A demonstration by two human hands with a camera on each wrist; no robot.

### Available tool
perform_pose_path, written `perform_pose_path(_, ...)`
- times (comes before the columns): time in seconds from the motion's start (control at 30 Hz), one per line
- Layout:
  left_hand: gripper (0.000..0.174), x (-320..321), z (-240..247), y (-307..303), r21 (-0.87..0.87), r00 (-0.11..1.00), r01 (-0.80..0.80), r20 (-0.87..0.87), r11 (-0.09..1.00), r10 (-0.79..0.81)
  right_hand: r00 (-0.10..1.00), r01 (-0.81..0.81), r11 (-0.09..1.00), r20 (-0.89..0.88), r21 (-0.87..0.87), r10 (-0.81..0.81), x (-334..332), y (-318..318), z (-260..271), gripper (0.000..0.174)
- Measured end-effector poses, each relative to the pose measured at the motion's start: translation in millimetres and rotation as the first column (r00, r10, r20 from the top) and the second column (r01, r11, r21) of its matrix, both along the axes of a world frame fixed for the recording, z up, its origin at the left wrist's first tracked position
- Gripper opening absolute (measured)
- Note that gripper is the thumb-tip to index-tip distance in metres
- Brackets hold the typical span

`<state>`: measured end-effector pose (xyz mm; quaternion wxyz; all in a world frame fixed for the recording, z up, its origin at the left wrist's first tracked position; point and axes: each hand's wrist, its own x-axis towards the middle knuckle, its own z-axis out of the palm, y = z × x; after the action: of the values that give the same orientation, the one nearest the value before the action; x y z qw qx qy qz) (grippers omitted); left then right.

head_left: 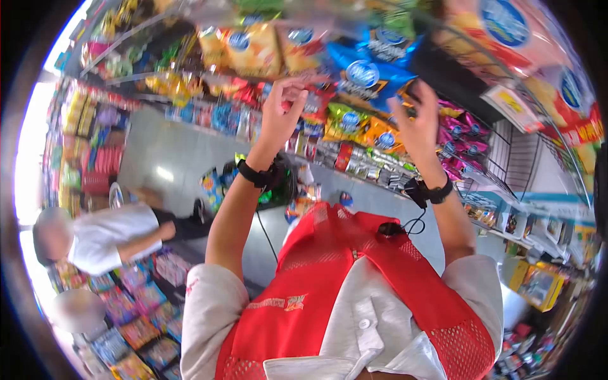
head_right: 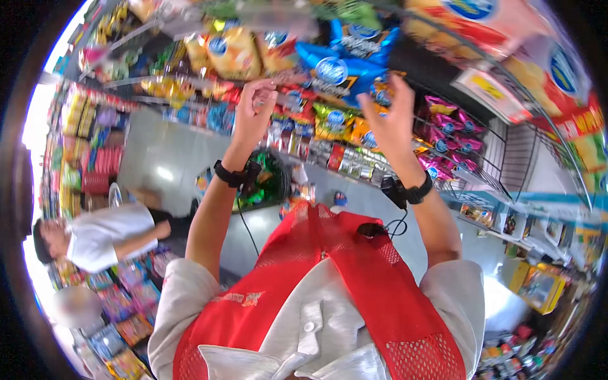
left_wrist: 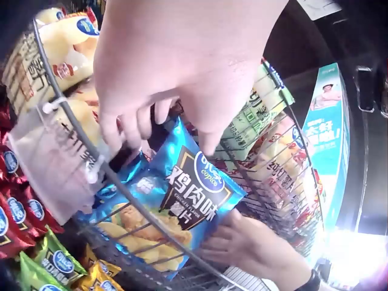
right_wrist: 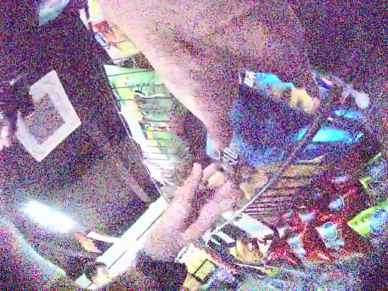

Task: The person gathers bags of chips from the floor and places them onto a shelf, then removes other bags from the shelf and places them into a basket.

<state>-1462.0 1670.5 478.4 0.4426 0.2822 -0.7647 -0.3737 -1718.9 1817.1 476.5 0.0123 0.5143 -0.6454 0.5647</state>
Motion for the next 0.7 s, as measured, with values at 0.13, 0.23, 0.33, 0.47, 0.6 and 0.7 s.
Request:
perform_pose_path(0.13,0.019,89,-100,24,-0.060,0.942,-0.150,0.294,0.987,0.161,0.976,-0.110,0.985,-0.201,-0.133,0.082,41,26,-16,0.040)
perform_pose_path(0.23,0.016,163,-207,47,0.150,0.861,-0.196,0.499,0.969,0.097,0.890,-0.384,0.908,-0.193,0.170,0.413,79,19,-41,0.030)
perform_pose_path(0.33,0.020,259,-357,87,0.290,0.789,-0.357,0.602,0.888,0.121,0.829,-0.474,0.810,-0.137,0.344,0.543,127,-6,-82,0.021)
perform_pose_path(0.47,0.020,355,-413,155,0.403,0.704,-0.621,0.665,0.672,0.252,0.809,-0.560,0.476,0.322,0.678,0.492,174,-29,-192,0.020)
perform_pose_path(0.6,0.025,422,-457,192,0.419,0.654,-0.712,0.689,0.564,0.313,0.762,-0.540,0.124,0.421,0.832,0.492,214,-46,-300,0.022)
perform_pose_path(0.7,0.034,466,-478,179,0.347,0.566,-0.776,0.751,0.527,0.341,0.694,-0.571,-0.028,0.501,0.820,0.517,251,-53,-415,0.019)
